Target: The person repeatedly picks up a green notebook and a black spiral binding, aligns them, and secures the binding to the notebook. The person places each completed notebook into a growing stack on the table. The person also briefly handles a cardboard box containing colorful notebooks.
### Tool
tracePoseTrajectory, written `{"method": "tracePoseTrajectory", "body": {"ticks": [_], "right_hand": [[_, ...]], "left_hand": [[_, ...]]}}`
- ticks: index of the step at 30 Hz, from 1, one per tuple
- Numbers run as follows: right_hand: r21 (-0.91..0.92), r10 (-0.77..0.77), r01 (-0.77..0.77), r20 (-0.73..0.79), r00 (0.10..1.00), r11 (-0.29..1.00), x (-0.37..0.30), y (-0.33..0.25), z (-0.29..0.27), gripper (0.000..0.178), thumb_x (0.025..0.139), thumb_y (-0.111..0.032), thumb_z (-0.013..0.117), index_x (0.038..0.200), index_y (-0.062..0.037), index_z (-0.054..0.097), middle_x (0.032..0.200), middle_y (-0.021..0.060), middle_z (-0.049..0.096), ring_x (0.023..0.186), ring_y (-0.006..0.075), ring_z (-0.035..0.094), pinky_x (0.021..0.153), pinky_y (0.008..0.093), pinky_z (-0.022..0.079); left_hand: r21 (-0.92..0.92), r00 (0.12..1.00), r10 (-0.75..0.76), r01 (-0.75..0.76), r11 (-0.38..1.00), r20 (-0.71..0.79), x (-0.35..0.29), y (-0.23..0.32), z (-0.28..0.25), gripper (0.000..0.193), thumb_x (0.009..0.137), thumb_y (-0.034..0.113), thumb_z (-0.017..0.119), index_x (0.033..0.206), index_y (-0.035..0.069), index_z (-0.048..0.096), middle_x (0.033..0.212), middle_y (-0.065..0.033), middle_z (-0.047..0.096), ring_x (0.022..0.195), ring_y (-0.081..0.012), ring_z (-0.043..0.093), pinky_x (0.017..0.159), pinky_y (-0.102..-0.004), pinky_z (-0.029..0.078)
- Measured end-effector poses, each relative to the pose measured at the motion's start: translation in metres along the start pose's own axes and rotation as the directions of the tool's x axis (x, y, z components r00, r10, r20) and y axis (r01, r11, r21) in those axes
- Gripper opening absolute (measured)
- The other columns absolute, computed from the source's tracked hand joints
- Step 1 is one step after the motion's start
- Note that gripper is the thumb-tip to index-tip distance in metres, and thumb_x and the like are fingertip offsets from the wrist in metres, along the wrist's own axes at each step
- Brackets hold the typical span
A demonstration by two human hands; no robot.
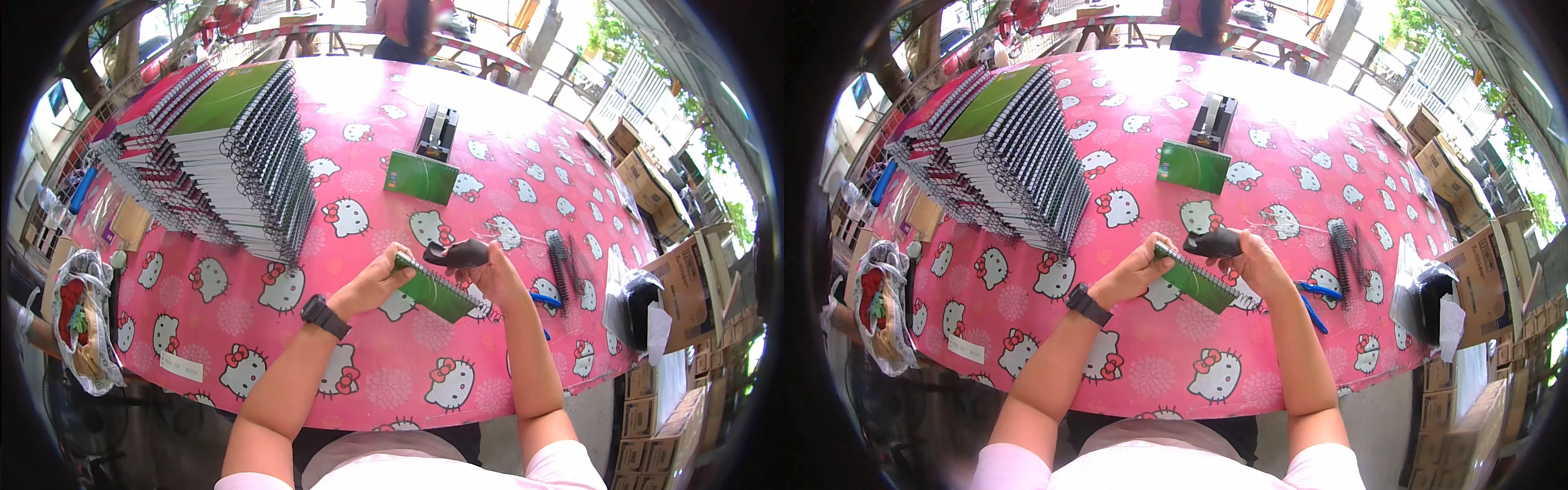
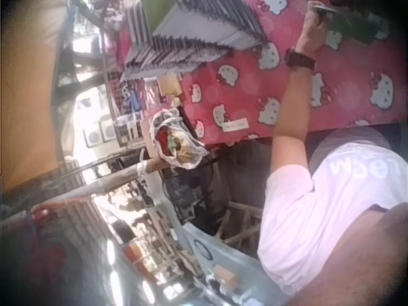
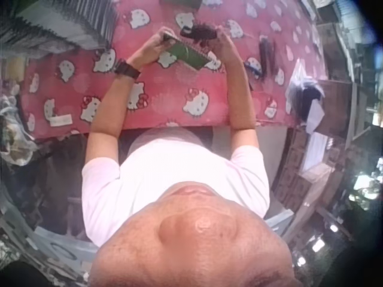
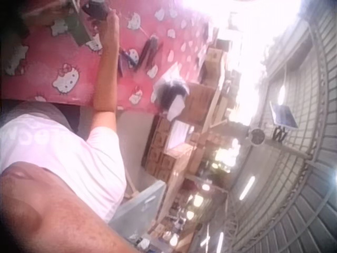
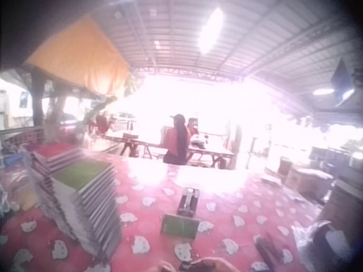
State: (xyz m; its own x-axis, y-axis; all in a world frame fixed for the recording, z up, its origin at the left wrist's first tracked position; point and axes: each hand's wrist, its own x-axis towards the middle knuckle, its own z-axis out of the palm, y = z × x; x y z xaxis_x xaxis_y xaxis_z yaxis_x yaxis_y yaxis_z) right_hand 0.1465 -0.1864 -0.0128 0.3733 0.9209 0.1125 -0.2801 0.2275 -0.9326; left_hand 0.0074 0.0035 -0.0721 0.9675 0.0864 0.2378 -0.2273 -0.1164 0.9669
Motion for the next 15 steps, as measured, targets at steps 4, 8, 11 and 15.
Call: {"method": "tracePoseTrajectory", "body": {"ticks": [4, 8, 11, 15], "right_hand": [[-0.527, 0.135, -0.198, -0.156, 0.979, 0.827, 0.003, 0.0, -0.003, 0.053, 0.091, -0.048, 0.05, 0.106, 0.0011, 0.063, 0.086, 0.0017, 0.062, 0.077, 0.0087, 0.054, 0.065, 0.023, 0.042], [-0.272, 0.053, -0.069, -0.067, 0.996, 0.96, 0.003, 0.003, 0.001, 0.043, 0.089, -0.045, 0.057, 0.102, -0.0044, 0.066, 0.079, -0.0019, 0.056, 0.071, 0.0059, 0.047, 0.06, 0.023, 0.036], [-0.565, 0.041, -0.131, -0.169, 0.985, 0.815, 0.005, 0.007, -0.001, 0.048, 0.089, -0.048, 0.057, 0.103, -0.0036, 0.065, 0.081, -0.0024, 0.057, 0.075, 0.0059, 0.047, 0.064, 0.0228, 0.036], [-0.965, -0.274, -0.132, -0.192, 0.942, 0.225, 0.004, 0.012, -0.021, 0.048, 0.084, -0.046, 0.063, 0.108, -0.0038, 0.064, 0.1, 0.0083, 0.062, 0.095, 0.0197, 0.053, 0.083, 0.0329, 0.041]], "left_hand": [[-0.033, 0.999, -0.025, 0.026, 0.999, 0.028, -0.001, 0.007, 0.002, 0.013, 0.098, 0.016, 0.049, 0.108, 0.01, 0.042, 0.092, 0.0032, 0.04, 0.083, -0.0052, 0.036, 0.075, -0.0219, 0.036], [-0.051, 0.998, -0.062, 0.064, 0.997, 0.032, -0.002, 0.011, 0.002, 0.013, 0.098, 0.016, 0.049, 0.107, 0.01, 0.042, 0.092, 0.0031, 0.04, 0.083, -0.0053, 0.036, 0.075, -0.0219, 0.036], [0.007, 0.998, -0.059, 0.059, 0.998, 0.008, -0.002, 0.01, 0.002, 0.012, 0.098, 0.016, 0.049, 0.106, 0.009, 0.042, 0.091, 0.0028, 0.04, 0.083, -0.0055, 0.036, 0.075, -0.022, 0.037], [0.002, 1.0, -0.021, 0.021, 1.0, 0.0, 0.001, 0.011, 0.007, 0.013, 0.098, 0.015, 0.049, 0.107, 0.009, 0.042, 0.091, 0.0022, 0.043, 0.085, -0.0058, 0.039, 0.077, -0.0224, 0.038]]}}
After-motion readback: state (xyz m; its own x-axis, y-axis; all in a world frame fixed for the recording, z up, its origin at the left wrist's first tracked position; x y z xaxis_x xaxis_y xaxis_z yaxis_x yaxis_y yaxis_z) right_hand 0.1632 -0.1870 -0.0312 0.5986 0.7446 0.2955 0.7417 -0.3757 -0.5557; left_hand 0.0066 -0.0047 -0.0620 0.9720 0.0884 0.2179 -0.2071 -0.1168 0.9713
